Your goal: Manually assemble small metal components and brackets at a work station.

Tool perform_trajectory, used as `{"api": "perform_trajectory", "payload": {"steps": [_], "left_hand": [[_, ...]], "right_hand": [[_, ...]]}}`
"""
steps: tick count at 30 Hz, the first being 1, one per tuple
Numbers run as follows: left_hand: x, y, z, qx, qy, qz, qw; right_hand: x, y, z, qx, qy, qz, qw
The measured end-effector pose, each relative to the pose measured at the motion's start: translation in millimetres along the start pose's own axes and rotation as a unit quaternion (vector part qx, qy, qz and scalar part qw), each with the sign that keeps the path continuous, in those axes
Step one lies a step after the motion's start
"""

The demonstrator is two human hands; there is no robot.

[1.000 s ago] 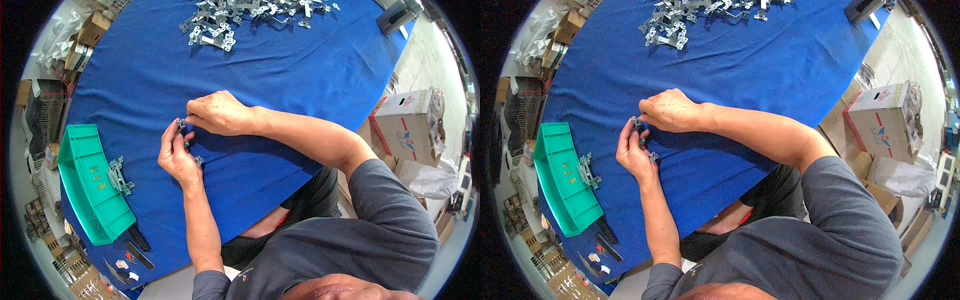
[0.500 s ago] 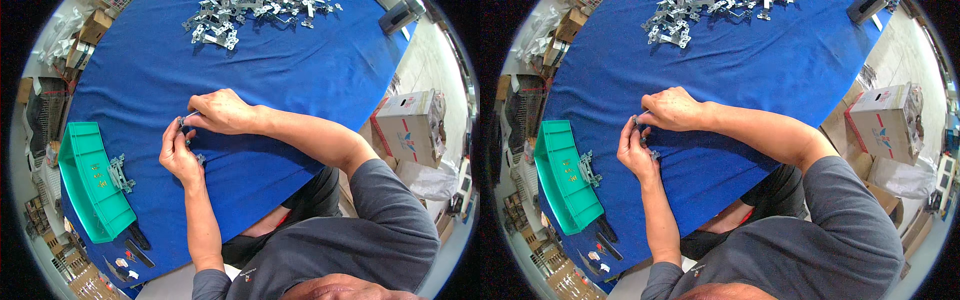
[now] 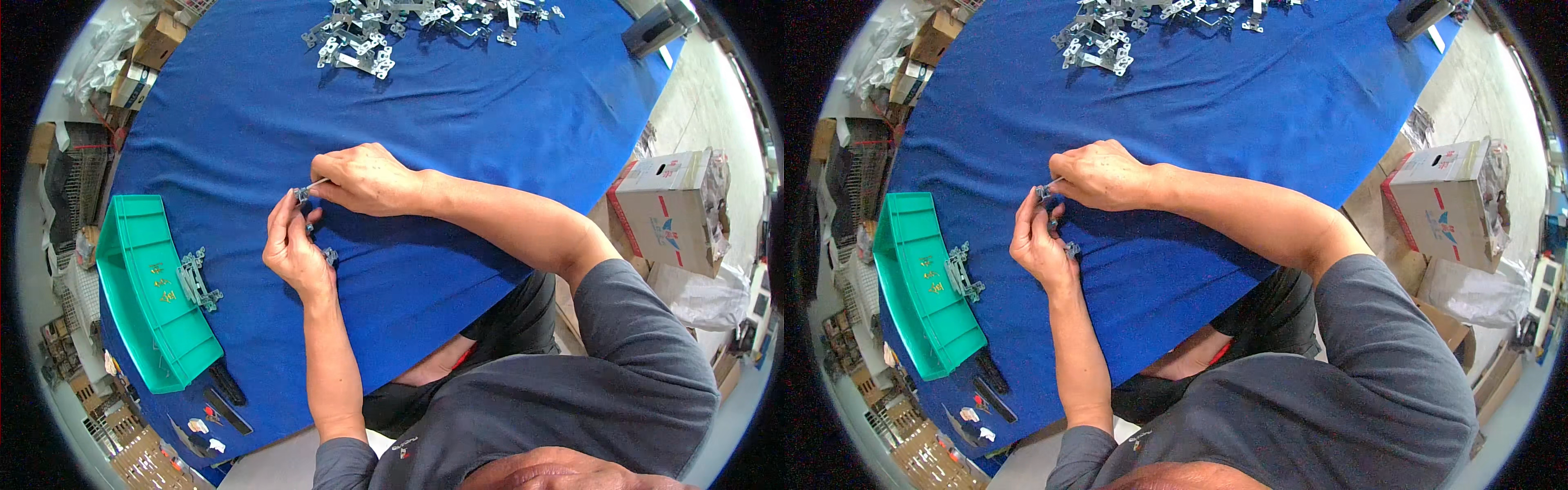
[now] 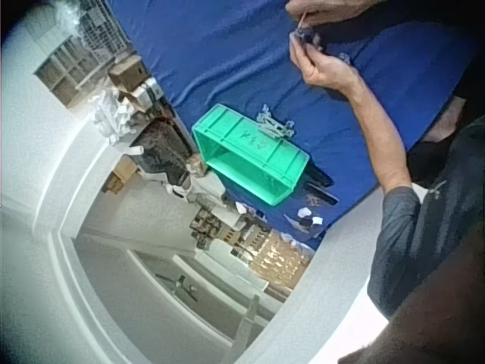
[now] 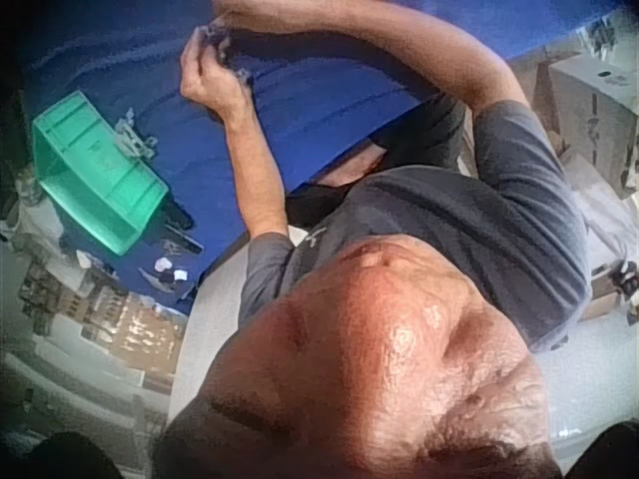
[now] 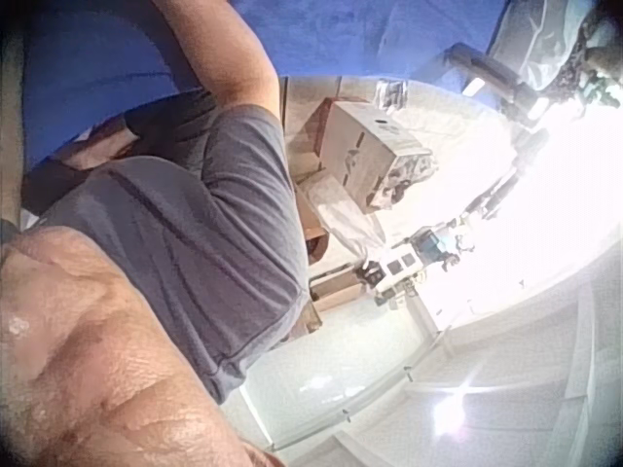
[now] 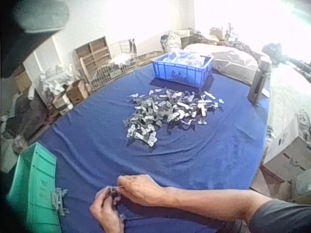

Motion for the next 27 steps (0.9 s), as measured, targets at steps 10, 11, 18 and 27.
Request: {"api": "perform_trajectory", "payload": {"steps": [10, 11, 18, 27], "left_hand": [[0, 2, 2, 0.011, -0.002, -0.007, 1.0], [1, 2, 2, 0.003, 0.003, -0.009, 1.0], [0, 1, -1, 0.002, 0.001, -0.015, 1.0], [1, 2, -2, -0.006, -0.003, -0.018, 1.0]], "right_hand": [[4, 2, 3, 0.022, 0.002, -0.003, 1.0], [4, 2, 4, 0.019, 0.005, 0.001, 1.0], [-1, 0, 0, -0.011, -0.027, 0.044, 0.999], [0, 2, -2, -0.026, -0.067, 0.087, 0.994]]}}
Point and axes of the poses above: each hand's wrist, its own y-axis towards the middle knuckle, its own x-axis out of the back of the hand, z = x × y, the point moved 5 cm from there along y, towards the middle knuckle, and after that the axes turned 13 degrees about -z, right-handed, at the moved point
